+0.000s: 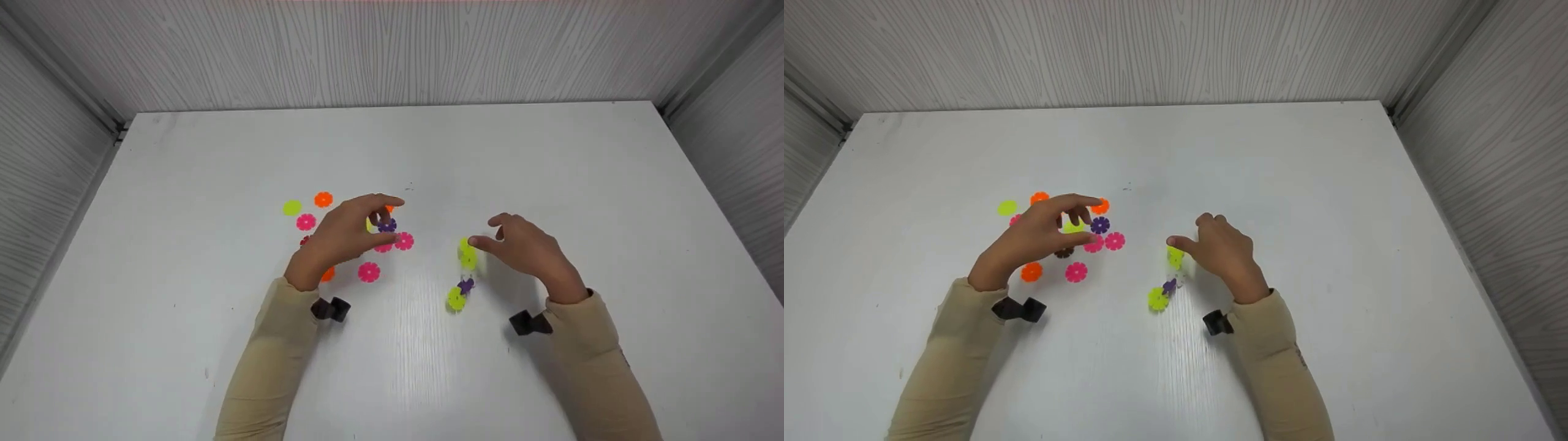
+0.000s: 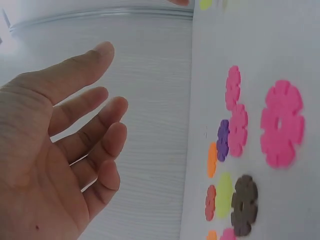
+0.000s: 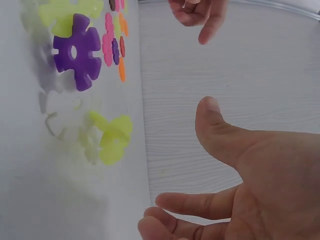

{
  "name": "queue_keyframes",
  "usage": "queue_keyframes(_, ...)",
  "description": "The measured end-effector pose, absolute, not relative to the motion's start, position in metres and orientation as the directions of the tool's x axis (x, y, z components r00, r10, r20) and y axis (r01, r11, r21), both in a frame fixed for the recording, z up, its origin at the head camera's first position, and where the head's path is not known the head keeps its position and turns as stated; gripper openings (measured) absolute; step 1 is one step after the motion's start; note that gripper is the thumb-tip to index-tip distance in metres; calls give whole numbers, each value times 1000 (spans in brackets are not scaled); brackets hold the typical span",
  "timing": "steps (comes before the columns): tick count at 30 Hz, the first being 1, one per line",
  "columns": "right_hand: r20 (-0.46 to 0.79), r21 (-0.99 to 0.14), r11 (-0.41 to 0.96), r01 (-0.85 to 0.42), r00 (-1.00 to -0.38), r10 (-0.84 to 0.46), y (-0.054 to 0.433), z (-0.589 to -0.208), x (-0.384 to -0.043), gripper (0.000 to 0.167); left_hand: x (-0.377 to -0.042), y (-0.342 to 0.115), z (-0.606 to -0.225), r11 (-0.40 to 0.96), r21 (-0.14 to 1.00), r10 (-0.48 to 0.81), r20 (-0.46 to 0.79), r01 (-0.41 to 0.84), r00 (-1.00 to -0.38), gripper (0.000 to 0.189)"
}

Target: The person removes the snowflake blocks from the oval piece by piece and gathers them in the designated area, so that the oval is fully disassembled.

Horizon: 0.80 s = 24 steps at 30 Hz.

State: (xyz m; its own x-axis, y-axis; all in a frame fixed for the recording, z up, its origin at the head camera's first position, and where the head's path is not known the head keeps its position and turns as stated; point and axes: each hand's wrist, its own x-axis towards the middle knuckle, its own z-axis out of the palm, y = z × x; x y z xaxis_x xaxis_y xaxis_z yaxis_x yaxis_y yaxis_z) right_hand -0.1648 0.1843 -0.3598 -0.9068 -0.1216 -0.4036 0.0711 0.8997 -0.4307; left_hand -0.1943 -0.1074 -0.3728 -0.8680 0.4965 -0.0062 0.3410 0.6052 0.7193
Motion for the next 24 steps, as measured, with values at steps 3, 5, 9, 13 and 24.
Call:
queue_keyframes(3, -435, -402, 913, 67, -891, -126, 182, -363, -165, 73, -197, -96, -374, 593, 724, 506, 4, 352, -862, 54)
queue_keyframes(5, -449, -381, 922, 61, -885, -127, 179, -366, -165, 72, -198, -88, -375, 590, 724, 510, 10, 358, -860, 55)
queue_keyframes(9, -464, -342, 938, 50, -877, -123, 174, -370, -165, 70, -200, -76, -375, 601, 718, 502, 3, 351, -865, 56)
queue_keyframes(13, -471, -317, 948, 35, -873, -125, 169, -374, -165, 66, -199, -68, -373, 604, 725, 489, -9, 331, -872, 56)
queue_keyframes(24, -436, -316, 949, -3, -888, -148, 161, -383, -165, 49, -202, -58, -381, 552, 745, 519, 43, 373, -854, 52)
